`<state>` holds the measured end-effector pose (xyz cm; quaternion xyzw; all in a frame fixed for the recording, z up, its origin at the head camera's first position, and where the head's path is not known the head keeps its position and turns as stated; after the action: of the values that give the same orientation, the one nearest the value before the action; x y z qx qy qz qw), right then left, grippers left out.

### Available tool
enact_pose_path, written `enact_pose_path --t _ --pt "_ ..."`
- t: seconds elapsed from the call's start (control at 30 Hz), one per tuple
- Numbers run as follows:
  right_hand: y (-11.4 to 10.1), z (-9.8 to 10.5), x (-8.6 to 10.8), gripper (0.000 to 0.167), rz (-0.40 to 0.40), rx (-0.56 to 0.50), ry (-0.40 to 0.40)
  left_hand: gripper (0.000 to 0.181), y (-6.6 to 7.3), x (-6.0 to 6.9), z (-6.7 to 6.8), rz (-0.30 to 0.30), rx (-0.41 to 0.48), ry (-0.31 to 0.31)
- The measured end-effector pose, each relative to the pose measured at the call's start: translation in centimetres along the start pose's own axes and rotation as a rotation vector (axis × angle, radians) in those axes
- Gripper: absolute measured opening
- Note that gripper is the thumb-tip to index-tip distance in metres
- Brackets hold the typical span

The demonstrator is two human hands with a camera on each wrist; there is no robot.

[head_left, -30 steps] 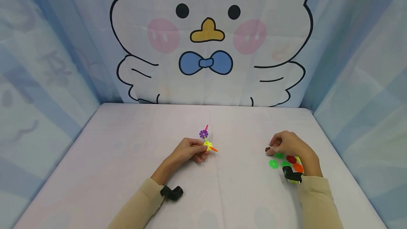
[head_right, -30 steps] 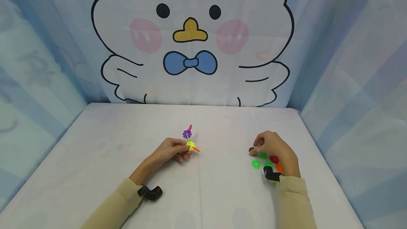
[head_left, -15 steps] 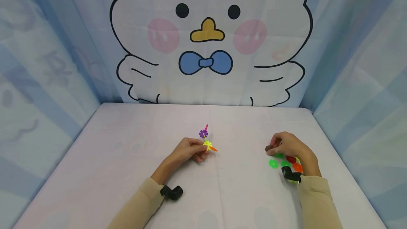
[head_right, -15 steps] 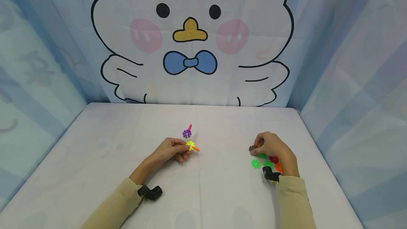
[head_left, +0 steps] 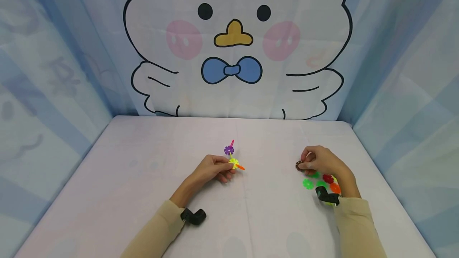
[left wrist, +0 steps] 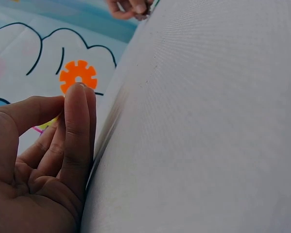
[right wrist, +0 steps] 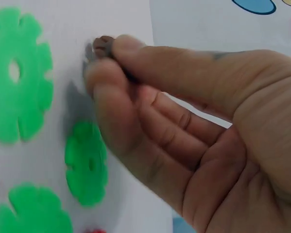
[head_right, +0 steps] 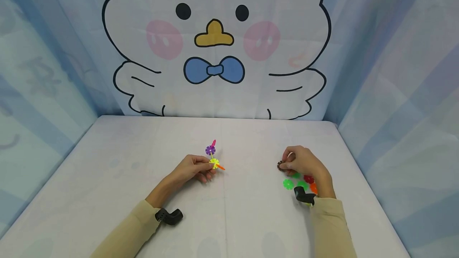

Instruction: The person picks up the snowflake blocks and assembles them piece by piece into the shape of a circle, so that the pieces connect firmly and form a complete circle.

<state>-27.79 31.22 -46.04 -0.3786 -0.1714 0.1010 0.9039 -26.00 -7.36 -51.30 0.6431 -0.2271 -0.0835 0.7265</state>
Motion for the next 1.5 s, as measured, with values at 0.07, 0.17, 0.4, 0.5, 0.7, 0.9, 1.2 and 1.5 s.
enact_pose_path --t 0.07,0.17,0.4,0.5,0.7,0.9,1.2,1.5 --pt "-0.5 -0.5 -0.3 0.023 0.019 -0.113 -0.028 0.024 0.0 0.0 0.0 0.001 -0.002 0.003" --pt "-1.4 -1.7 -1.0 0.024 0.053 -0.239 -0.081 0.024 0.0 0.0 0.0 -0.001 -0.002 0.005" --pt "-3.6 -5.0 -2.7 0.026 0.108 -0.338 -0.171 0.024 -0.1 0.0 -0.1 -0.007 0.001 0.006" --pt "-4.6 -6.4 -3.2 0.025 0.117 -0.373 -0.184 0.023 -0.1 0.0 -0.1 -0.005 -0.003 0.009" --pt "-6.2 -9.0 -3.8 0.022 0.131 -0.441 -0.238 0.023 -0.1 -0.1 -0.1 -0.014 -0.002 0.008" --pt "-7.0 -10.6 -4.0 0.02 0.146 -0.493 -0.251 0.023 -0.2 -0.2 -0.1 -0.003 0.003 0.014" --pt "-7.1 -11.3 -4.2 0.02 0.143 -0.517 -0.234 0.022 0.1 -0.1 -0.1 0.005 0.0 0.016" --pt "-7.5 -11.4 -4.2 0.023 0.155 -0.54 -0.233 0.02 0.2 -0.1 -0.1 0.001 -0.002 0.014"
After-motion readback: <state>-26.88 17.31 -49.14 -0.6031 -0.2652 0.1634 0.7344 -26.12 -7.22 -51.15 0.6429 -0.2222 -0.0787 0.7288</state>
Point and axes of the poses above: each hand's wrist, its own x-axis away from the middle knuckle, its own z-axis out of the back of the hand, y = z × x, the point moved 2 cm from there along -x, towards the middle knuckle, and after that the axes turned 4 degrees about -x, right-handed, at the moved point
